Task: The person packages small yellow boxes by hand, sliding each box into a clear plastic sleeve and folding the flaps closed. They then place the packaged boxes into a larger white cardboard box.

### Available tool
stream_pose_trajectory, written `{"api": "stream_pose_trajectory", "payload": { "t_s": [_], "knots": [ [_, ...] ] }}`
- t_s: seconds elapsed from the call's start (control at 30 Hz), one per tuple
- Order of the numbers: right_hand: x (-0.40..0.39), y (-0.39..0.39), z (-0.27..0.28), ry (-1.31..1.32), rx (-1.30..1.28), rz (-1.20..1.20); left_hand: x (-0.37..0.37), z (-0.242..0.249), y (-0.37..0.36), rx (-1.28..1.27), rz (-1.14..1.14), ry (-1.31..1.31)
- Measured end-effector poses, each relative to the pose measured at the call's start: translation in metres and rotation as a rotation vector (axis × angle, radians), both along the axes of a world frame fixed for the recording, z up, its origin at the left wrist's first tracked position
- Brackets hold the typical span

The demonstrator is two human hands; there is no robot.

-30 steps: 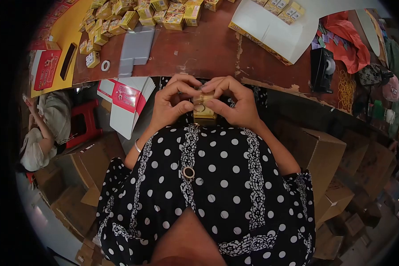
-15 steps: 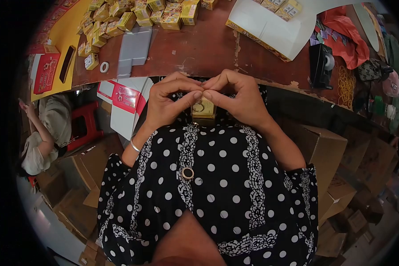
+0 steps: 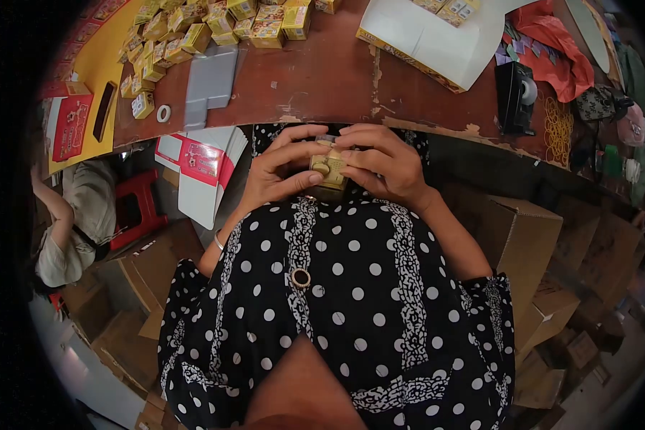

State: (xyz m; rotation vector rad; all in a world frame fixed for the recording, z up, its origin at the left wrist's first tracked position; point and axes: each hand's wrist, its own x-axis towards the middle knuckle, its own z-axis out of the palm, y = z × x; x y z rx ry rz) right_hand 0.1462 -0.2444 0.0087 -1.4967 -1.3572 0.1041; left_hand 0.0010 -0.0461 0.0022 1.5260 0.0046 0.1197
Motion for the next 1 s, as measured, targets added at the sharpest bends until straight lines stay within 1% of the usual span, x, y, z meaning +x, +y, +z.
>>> {"api": "stream_pose_trajectory", "payload": {
  "t_s": [0.03, 0.1, 0.17, 0.2, 0.23, 0.27, 0.3, 0.33, 0.4, 0.43, 0.5, 0.53, 0.57, 0.63, 0.67, 0.7, 0.77, 0.9, 0.97, 1.0],
  "knots": [
    [0.001, 0.0, 0.004, -0.042, -0.012, -0.013, -0.001, 0.0, -0.001, 0.0, -0.009, -0.007],
    [0.007, -0.005, 0.015, -0.113, -0.029, -0.053, 0.003, 0.002, -0.004, -0.2, 0.098, 0.035],
    [0.019, -0.017, 0.03, -0.066, -0.047, -0.352, 0.007, 0.005, 0.0, -0.187, 0.12, -0.027],
    [0.024, -0.023, 0.022, 0.281, 0.056, -0.601, 0.008, 0.005, 0.001, -0.168, 0.129, -0.054],
    [0.04, -0.033, 0.025, 0.388, 0.132, -0.751, 0.009, 0.008, -0.001, -0.193, 0.16, -0.049],
    [0.063, -0.046, 0.028, 0.499, 0.216, -0.896, 0.011, 0.008, -0.002, -0.198, 0.132, -0.067],
    [0.083, -0.064, 0.025, 0.545, 0.193, -0.994, 0.012, 0.007, -0.002, -0.197, 0.163, -0.058],
    [0.094, -0.076, 0.025, 0.529, 0.207, -1.016, 0.013, 0.005, -0.002, -0.196, 0.195, -0.048],
    [0.109, -0.1, 0.027, 0.602, 0.044, -1.089, 0.016, 0.003, -0.001, -0.152, 0.207, -0.059],
    [0.116, -0.116, 0.03, 0.583, 0.056, -1.117, 0.018, 0.003, -0.001, -0.128, 0.212, -0.074],
    [0.128, -0.15, 0.034, 0.258, 0.218, -1.304, 0.017, 0.002, -0.003, -0.164, 0.205, -0.048],
    [0.135, -0.173, 0.031, 0.276, 0.149, -1.344, 0.018, 0.002, -0.003, -0.167, 0.22, -0.039],
    [0.141, -0.191, 0.024, 0.269, 0.157, -1.367, 0.017, 0.001, -0.002, -0.166, 0.235, -0.027],
    [0.149, -0.217, 0.015, 0.308, -0.213, -1.192, 0.018, -0.001, -0.003, -0.158, 0.194, -0.002],
    [0.151, -0.221, 0.011, 0.491, -0.22, -1.151, 0.019, 0.0, -0.005, -0.154, 0.186, 0.005],
    [0.15, -0.221, 0.014, 0.487, -0.214, -1.161, 0.022, 0.0, -0.007, -0.149, 0.183, 0.011],
    [0.149, -0.217, 0.022, 0.634, -0.358, -1.17, 0.024, 0.002, -0.01, -0.142, 0.172, 0.022],
    [0.16, -0.212, 0.019, 0.634, -0.289, -1.131, 0.025, 0.008, -0.011, -0.131, 0.159, 0.071],
    [0.172, -0.218, 0.012, 0.661, -0.494, -1.04, 0.025, 0.006, -0.012, -0.136, 0.166, 0.057],
    [0.177, -0.221, 0.008, 0.661, -0.493, -1.036, 0.025, 0.006, -0.012, -0.144, 0.176, 0.043]
  ]
}}
